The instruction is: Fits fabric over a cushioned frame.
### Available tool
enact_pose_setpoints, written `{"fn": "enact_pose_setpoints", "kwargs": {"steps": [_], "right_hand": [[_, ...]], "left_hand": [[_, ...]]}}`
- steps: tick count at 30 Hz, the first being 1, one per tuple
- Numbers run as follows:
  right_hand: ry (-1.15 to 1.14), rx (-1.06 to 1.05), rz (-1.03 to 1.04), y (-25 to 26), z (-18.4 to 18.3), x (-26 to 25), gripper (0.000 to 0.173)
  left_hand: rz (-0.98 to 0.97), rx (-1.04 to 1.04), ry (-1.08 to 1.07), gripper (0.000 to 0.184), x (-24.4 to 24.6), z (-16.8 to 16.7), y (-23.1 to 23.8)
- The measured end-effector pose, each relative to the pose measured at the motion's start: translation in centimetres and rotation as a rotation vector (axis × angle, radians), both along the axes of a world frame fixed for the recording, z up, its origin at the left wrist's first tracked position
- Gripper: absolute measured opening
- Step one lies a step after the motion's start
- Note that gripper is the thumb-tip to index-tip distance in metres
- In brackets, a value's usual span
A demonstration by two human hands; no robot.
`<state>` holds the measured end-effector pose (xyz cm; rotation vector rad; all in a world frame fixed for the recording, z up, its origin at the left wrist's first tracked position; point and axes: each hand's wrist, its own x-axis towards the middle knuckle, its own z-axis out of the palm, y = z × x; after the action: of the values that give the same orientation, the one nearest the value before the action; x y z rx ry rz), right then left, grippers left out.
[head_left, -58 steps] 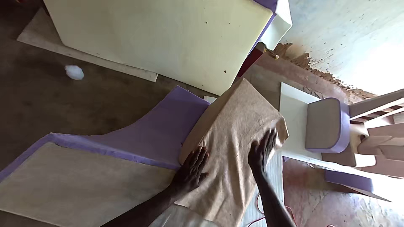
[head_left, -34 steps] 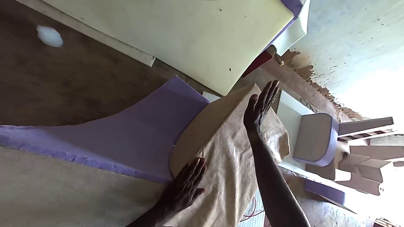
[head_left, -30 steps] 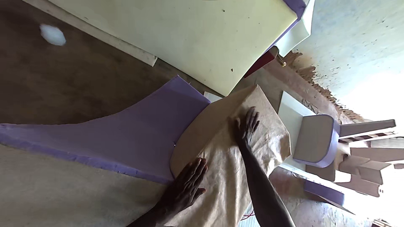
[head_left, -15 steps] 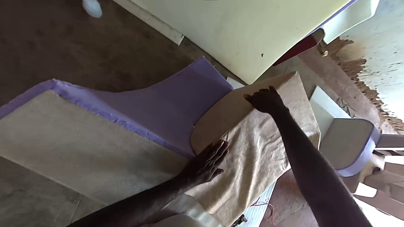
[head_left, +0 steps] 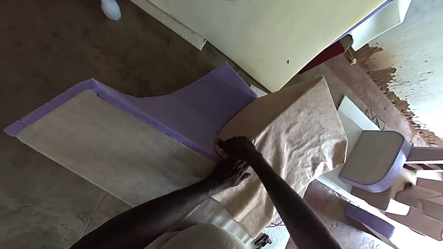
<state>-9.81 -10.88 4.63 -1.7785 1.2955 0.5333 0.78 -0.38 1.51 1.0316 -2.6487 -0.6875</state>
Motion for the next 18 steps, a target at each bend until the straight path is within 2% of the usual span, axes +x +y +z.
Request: {"fn": "enact_pose_setpoints", "kwargs": {"steps": [1, 3, 4, 5, 7, 8, 11, 15, 18], "right_hand": [[-0.103, -0.065, -0.125, 0.8, 0.2, -0.2, 0.079], [-0.322, -0.376, -0.383, 2.6, 1.0, -1.2, 0.059], [-0.368, -0.58, -0.429, 3.3, 1.3, -2.1, 0.058], [-0.367, -0.783, -0.449, 3.9, 1.4, -3.3, 0.061], [-0.209, -1.059, -0.516, 6.2, 0.8, -5.5, 0.069], [-0.075, -1.086, -0.55, 8.9, -0.1, -6.1, 0.069], [0.235, -0.986, -0.553, 19.4, -5.5, -6.1, 0.066], [0.263, -0.939, -0.595, 27.8, -6.6, -3.9, 0.072], [0.24, -0.975, -0.626, 32.0, -7.2, -2.6, 0.073]], "left_hand": [[-0.016, 0.051, -0.04, 0.051, 0.2, 1.1, -0.2], [-0.028, 0.136, -0.048, 0.057, 0.4, 3.0, -0.6], [-0.107, 0.304, -0.218, 0.061, 0.4, 6.1, -1.9], [-0.159, 0.415, -0.333, 0.064, 0.1, 8.4, -3.1], [-0.169, 0.423, -0.327, 0.065, -0.1, 10.4, -3.6], [-0.171, 0.391, -0.309, 0.063, -0.1, 10.9, -3.4], [-0.126, 0.361, -0.256, 0.054, 0.2, 13.1, -2.5], [0.071, 0.493, -0.044, 0.045, 0.9, 16.1, -0.1], [0.331, 0.562, 0.062, 0.041, 1.5, 18.3, 2.0]]}}
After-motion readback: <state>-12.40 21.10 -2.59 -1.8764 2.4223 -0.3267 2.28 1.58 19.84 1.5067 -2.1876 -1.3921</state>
